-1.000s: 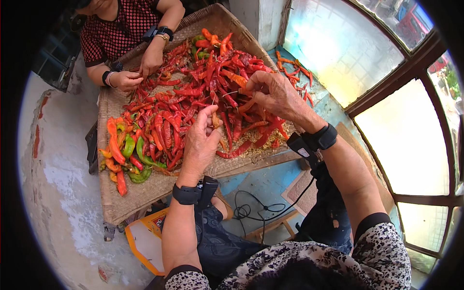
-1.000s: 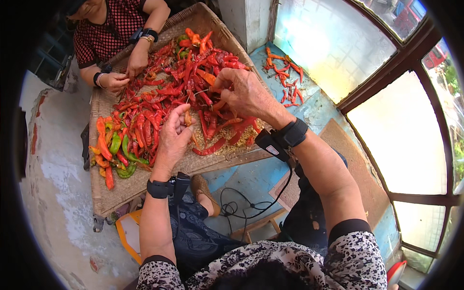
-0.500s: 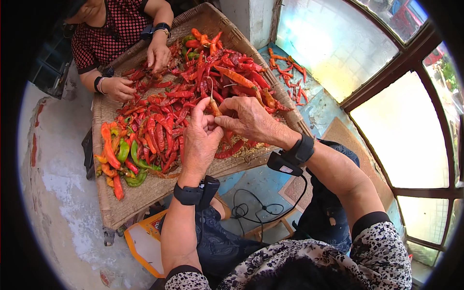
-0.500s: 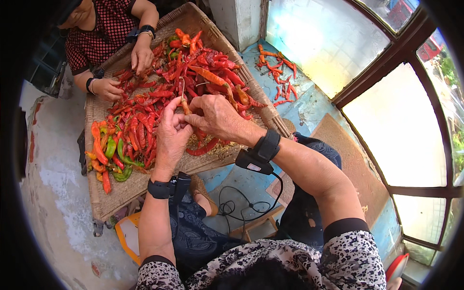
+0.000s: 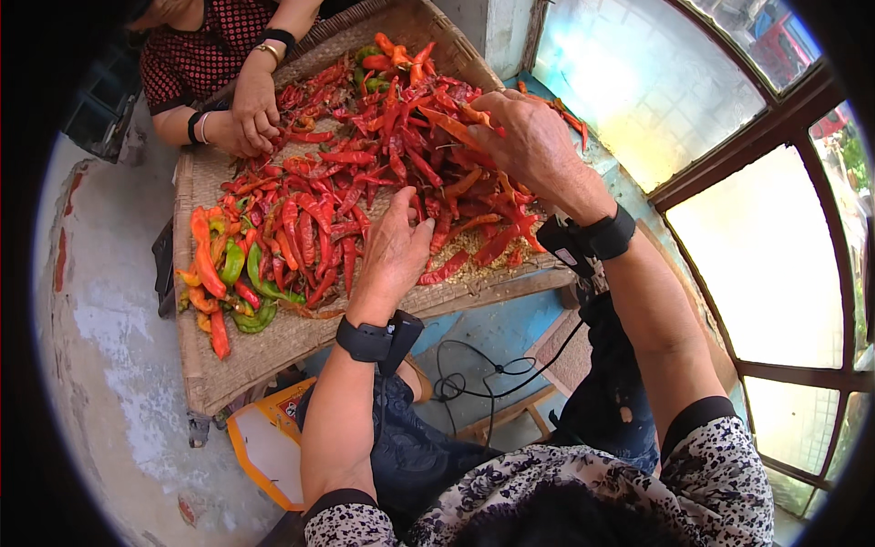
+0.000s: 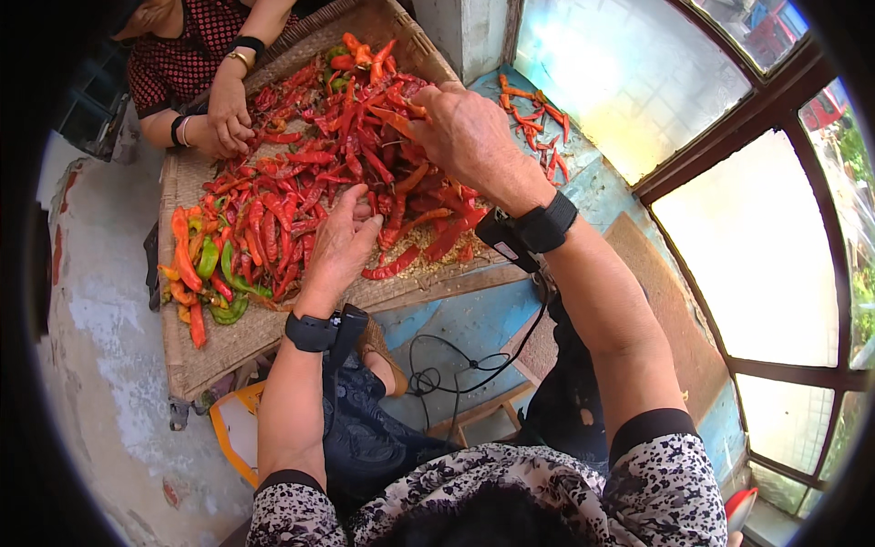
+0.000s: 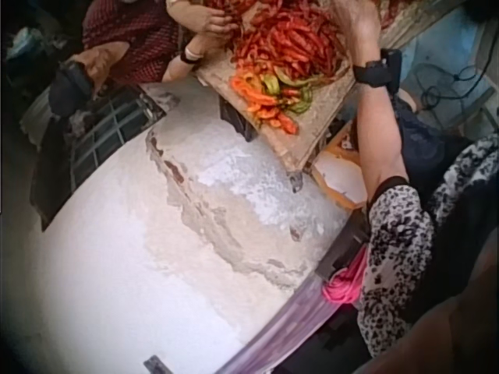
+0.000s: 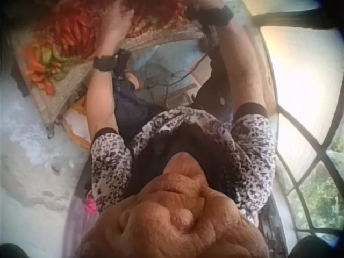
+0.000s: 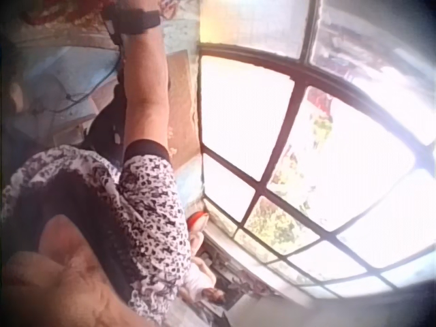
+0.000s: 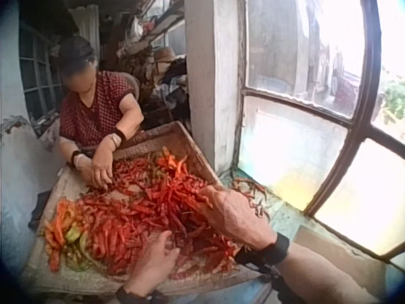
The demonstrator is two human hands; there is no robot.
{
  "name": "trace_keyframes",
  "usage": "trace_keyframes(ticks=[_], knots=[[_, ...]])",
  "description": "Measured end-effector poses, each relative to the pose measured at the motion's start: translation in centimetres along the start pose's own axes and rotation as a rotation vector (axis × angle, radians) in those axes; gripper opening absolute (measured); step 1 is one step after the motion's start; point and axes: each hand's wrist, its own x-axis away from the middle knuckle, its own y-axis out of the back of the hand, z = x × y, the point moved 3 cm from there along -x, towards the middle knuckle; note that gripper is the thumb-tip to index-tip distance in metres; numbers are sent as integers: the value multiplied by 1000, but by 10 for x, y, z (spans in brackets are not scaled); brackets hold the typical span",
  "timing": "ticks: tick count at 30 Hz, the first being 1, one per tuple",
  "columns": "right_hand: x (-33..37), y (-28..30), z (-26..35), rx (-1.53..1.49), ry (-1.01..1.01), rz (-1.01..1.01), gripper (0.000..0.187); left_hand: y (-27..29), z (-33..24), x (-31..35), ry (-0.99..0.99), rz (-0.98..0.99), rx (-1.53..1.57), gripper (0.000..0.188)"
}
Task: The person sorts through a pile of peppers on a tray, breaking them open by hand to release the seeds and pulling off the stems.
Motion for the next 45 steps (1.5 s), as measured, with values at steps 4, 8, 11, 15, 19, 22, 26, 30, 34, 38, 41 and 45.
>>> trace_keyframes(ticks=[4,8,11,15,19,22,26,30,34,38,41,45], knots=[[12,-16,23,-212,161,47,11,-12,6,-7,-35,-2,-137,53],[27,-31,19,-229,213,155,8,-22,-6,-19,-51,26,138,42],[32,-32,17,-40,183,217,10,-29,-8,-29,-122,3,264,39],[33,-30,21,29,149,272,18,-35,-10,-32,-33,65,455,40],[41,-40,29,131,236,325,23,-40,6,-34,51,105,732,37],[45,-47,21,220,257,315,18,-32,5,-34,61,116,718,39],[42,-46,26,296,194,421,21,5,4,-32,-197,-108,-260,32],[43,-43,26,255,212,400,21,22,7,-42,-95,-286,-564,43],[42,-35,30,160,237,308,19,28,9,-61,117,-242,-599,67],[41,-25,32,104,225,309,18,22,7,-78,242,-227,-628,67],[42,-22,28,101,221,310,21,21,9,-88,277,-269,-619,60],[42,-15,23,107,187,310,20,21,0,-102,196,-403,-341,37]])
